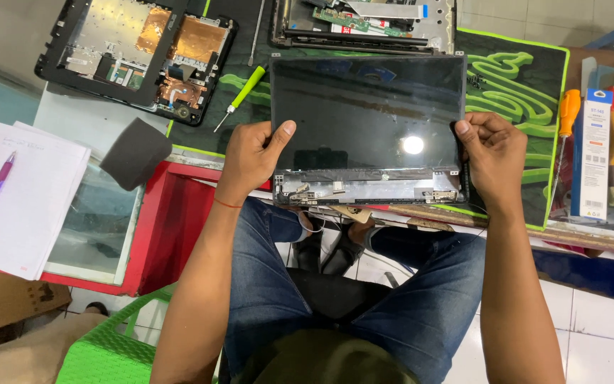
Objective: Disassembling a laptop screen by prying off the bezel and disconnecting the LCD panel cables.
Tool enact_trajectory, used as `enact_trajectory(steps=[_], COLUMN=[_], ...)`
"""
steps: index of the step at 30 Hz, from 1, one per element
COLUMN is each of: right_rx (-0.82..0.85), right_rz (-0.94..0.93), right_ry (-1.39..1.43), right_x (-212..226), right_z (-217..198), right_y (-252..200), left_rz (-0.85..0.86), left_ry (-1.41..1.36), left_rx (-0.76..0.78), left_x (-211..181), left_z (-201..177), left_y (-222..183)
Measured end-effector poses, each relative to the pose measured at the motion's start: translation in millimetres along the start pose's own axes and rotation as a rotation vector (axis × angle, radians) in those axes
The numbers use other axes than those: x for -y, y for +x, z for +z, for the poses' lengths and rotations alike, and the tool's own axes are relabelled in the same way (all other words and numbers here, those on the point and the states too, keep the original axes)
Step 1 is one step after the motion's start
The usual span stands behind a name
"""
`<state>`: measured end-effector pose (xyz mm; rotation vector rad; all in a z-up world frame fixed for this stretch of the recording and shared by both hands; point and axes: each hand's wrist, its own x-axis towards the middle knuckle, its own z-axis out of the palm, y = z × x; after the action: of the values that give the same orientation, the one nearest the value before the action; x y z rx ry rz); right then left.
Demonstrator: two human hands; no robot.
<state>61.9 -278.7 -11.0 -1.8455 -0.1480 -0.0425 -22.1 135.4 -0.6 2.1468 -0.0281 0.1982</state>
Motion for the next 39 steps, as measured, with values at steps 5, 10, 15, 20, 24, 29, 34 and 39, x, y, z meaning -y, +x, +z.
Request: enact_trajectory(steps=[5, 10, 15, 20, 24, 29, 34, 39], right_rx=[0.018, 0.008, 0.013, 0.013, 0.025, -0.003, 0.009, 0.006], right_rz=[-0.076, -0.08, -0.074, -0.091, -0.106, -0.058, -0.076, -0.067], right_ry=[0.066, 0.065, 0.05, 0.034, 0.035, -0.011, -0.016, 0.001], right_x=[-17, -16, -15, -21, -21, -6, -3, 1], right_z=[-3, -2, -1, -4, -4, 0, 0, 1], right_y=[5, 5, 3, 5, 4, -2, -4, -6], left_rz=[0.09, 0.116, 0.132, 0.154, 0.133, 0.038, 0.041, 0.052], left_ry=[-0.157, -0.189, -0.184, -0.186, -0.181, 0.02, 0.022, 0.03], left_rx=[-0.045, -0.069, -0.101, -0.108, -0.11, -0.071, -0.071, -0.064], left_x=[25, 21, 25, 27, 19, 0, 3, 4], left_z=[4, 2, 2, 2, 1, -1, 0, -1], left_y=[6, 5, 2, 3, 2, -2, -1, -1])
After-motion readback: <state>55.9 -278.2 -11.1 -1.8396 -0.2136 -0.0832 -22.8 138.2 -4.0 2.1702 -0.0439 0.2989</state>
